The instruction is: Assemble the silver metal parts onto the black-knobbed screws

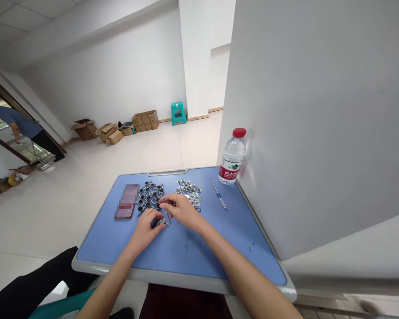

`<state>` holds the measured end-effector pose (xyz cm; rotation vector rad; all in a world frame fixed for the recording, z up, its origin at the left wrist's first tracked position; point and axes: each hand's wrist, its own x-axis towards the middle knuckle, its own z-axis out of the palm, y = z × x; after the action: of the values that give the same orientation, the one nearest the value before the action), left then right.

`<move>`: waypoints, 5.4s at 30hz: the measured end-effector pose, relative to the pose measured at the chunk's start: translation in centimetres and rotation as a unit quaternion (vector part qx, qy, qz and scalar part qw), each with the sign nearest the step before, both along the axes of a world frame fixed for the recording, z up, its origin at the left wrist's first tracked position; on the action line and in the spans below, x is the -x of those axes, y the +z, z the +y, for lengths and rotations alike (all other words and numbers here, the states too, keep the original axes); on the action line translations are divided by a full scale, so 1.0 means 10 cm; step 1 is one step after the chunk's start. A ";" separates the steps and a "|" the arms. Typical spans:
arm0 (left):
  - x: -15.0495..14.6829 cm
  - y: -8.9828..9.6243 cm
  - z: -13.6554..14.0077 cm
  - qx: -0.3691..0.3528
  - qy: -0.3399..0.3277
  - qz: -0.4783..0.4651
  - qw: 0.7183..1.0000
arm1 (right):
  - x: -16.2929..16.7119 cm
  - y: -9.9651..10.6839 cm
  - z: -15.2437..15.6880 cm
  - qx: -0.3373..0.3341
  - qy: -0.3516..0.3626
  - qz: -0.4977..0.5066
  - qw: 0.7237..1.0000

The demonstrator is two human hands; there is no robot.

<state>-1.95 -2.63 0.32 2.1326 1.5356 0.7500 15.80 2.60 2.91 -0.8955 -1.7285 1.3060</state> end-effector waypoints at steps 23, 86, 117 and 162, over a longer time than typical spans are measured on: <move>0.01 0.00 0.02 0.017 0.000 -0.014 1.000 | 0.07 0.02 -0.13 -0.154 -0.016 -0.087 0.984; -0.01 -0.02 0.03 0.011 0.006 -0.014 1.000 | 0.13 -0.11 -0.14 -0.308 -0.012 -0.066 0.949; -0.01 -0.01 0.02 0.012 0.010 -0.004 1.000 | 0.11 -0.08 -0.14 -0.307 -0.043 -0.058 0.949; -0.01 -0.05 0.00 0.026 0.034 -0.046 0.998 | 0.18 -0.10 -0.22 -0.285 -0.044 -0.057 0.956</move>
<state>-1.82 -2.59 -0.19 1.9890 1.5690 0.8102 14.05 0.37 1.88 -0.7026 -1.9796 0.6401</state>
